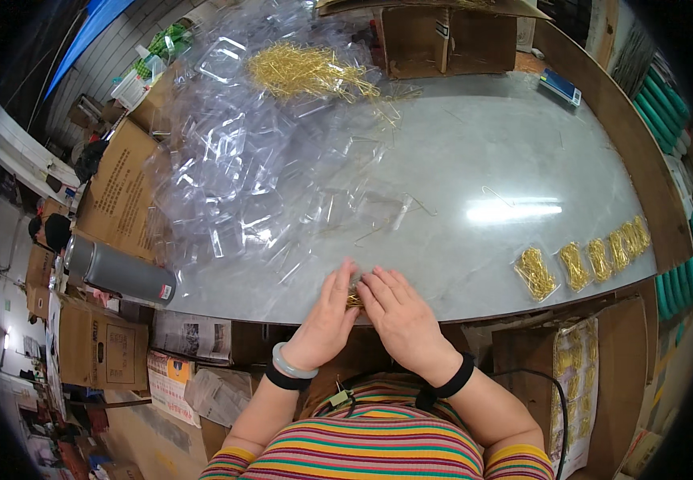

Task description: Packaging bunches of thin gold metal strips into small plastic trays on an assembly workbench.

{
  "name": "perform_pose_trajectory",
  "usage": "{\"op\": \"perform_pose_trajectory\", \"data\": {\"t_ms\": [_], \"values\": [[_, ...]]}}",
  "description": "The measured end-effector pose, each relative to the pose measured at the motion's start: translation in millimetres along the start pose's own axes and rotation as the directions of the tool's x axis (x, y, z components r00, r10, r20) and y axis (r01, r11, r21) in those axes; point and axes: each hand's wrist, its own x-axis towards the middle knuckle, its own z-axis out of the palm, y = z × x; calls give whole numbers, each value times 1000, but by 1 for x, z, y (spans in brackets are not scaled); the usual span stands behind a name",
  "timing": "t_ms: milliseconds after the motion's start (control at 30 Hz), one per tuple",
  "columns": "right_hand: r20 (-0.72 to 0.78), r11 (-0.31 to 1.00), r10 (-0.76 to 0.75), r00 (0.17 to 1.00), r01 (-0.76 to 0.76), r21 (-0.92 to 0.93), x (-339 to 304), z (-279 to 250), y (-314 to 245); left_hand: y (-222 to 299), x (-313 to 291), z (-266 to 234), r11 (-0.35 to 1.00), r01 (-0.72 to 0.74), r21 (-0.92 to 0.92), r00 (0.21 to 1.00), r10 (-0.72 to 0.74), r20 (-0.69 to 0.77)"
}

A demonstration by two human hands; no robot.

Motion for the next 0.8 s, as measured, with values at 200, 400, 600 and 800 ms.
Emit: {"op": "perform_pose_trajectory", "data": {"t_ms": [200, 400, 600, 800], "values": [[20, 999, 22, 1000, -23, 24, -3, 2, 3, 18, -12, -5, 998, 62, 20, 998, -62, -3], [6, 995, 23, 1000, -24, 99, 1, -5, 2, 26, -3, 36, 969, 19, 245, 994, 8, -109], [8, 999, 9, 1000, -10, 54, 0, -7, 8, 28, -9, 18, 999, 37, 37, 991, -32, -133], [-6, 995, 27, 1000, -27, 99, -3, -13, 17, -27, -38, -67, 871, 444, -210, 668, -478, -571]]}}
